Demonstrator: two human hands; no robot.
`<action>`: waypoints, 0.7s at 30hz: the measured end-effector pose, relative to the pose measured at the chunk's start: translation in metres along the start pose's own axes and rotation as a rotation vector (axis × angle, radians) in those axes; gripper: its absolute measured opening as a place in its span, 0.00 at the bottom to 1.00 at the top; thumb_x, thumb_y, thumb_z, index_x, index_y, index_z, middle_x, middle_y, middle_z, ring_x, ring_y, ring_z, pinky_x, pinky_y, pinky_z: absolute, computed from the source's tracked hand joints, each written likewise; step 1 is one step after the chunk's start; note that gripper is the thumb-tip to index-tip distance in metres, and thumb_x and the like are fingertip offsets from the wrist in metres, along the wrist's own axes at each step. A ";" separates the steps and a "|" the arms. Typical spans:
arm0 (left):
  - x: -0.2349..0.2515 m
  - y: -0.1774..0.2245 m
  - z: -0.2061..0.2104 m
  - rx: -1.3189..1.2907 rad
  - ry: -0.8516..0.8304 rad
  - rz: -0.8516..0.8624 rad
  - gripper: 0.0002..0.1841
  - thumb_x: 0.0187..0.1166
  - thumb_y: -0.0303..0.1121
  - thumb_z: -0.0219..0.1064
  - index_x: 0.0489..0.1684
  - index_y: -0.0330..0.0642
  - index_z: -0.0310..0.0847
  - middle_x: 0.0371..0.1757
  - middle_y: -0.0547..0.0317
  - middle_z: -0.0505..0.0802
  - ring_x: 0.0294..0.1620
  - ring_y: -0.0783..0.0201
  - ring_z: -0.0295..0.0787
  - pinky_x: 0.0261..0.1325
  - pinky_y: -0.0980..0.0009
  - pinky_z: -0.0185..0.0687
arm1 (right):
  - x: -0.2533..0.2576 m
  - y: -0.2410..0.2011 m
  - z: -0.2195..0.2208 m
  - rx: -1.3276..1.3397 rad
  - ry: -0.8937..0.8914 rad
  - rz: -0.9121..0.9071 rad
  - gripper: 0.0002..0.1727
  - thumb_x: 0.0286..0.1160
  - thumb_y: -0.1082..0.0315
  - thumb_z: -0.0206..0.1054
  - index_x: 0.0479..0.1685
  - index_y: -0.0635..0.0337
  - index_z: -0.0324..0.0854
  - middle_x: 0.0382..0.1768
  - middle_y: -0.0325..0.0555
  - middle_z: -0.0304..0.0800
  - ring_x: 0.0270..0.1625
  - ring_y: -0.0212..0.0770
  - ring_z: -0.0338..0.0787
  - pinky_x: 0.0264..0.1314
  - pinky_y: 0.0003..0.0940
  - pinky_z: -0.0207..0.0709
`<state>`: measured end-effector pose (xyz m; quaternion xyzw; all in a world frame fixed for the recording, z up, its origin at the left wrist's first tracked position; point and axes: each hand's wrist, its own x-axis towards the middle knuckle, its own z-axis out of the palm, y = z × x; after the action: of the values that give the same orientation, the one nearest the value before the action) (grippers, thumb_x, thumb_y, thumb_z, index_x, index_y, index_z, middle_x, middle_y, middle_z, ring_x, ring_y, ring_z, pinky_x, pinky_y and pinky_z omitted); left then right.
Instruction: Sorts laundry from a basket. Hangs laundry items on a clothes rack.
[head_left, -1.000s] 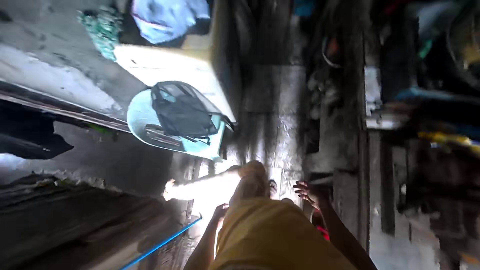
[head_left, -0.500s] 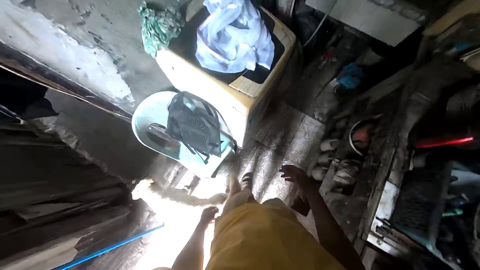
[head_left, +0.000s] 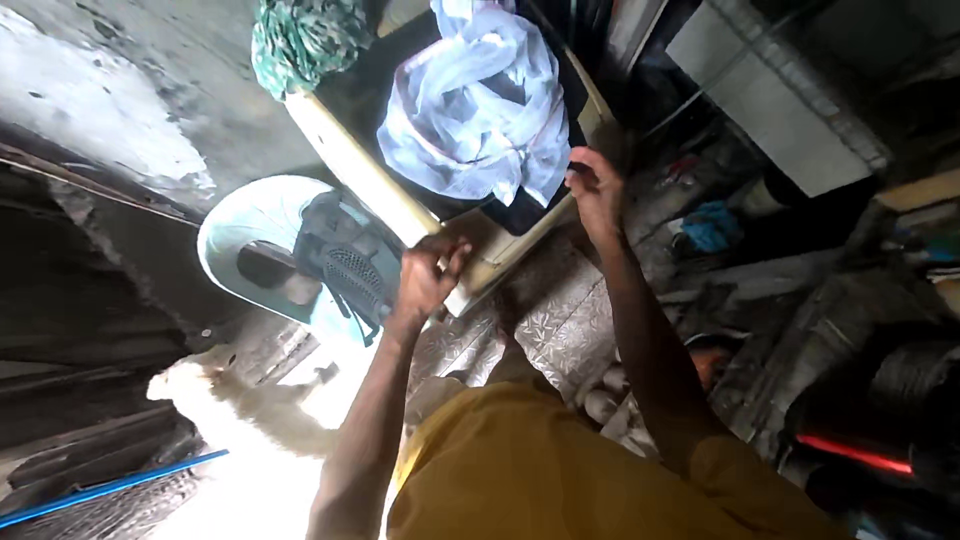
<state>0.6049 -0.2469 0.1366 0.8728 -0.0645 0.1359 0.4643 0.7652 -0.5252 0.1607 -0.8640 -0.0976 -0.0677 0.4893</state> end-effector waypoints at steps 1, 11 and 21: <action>0.037 0.008 0.005 0.042 0.007 0.059 0.15 0.85 0.37 0.64 0.54 0.35 0.91 0.54 0.46 0.96 0.59 0.53 0.94 0.68 0.51 0.85 | 0.024 0.004 0.000 0.002 0.002 -0.010 0.20 0.81 0.67 0.66 0.71 0.59 0.82 0.68 0.49 0.87 0.52 0.38 0.92 0.57 0.36 0.87; 0.292 0.007 0.092 0.397 -0.111 -0.176 0.19 0.80 0.26 0.56 0.65 0.35 0.85 0.59 0.38 0.93 0.64 0.39 0.89 0.70 0.41 0.79 | 0.208 0.024 0.047 -0.210 -0.119 -0.296 0.56 0.53 0.66 0.83 0.92 0.59 0.58 0.87 0.54 0.68 0.88 0.48 0.68 0.89 0.46 0.63; 0.332 0.006 0.043 0.552 0.222 -0.305 0.17 0.84 0.37 0.58 0.57 0.38 0.89 0.55 0.42 0.95 0.61 0.43 0.91 0.67 0.42 0.80 | 0.304 -0.015 0.066 0.123 -0.347 -0.359 0.17 0.82 0.71 0.61 0.64 0.68 0.85 0.59 0.56 0.92 0.64 0.43 0.89 0.72 0.39 0.78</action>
<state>0.9278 -0.2813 0.2172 0.9451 0.1570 0.1716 0.2296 1.0590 -0.4300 0.2040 -0.8000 -0.3359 0.0019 0.4971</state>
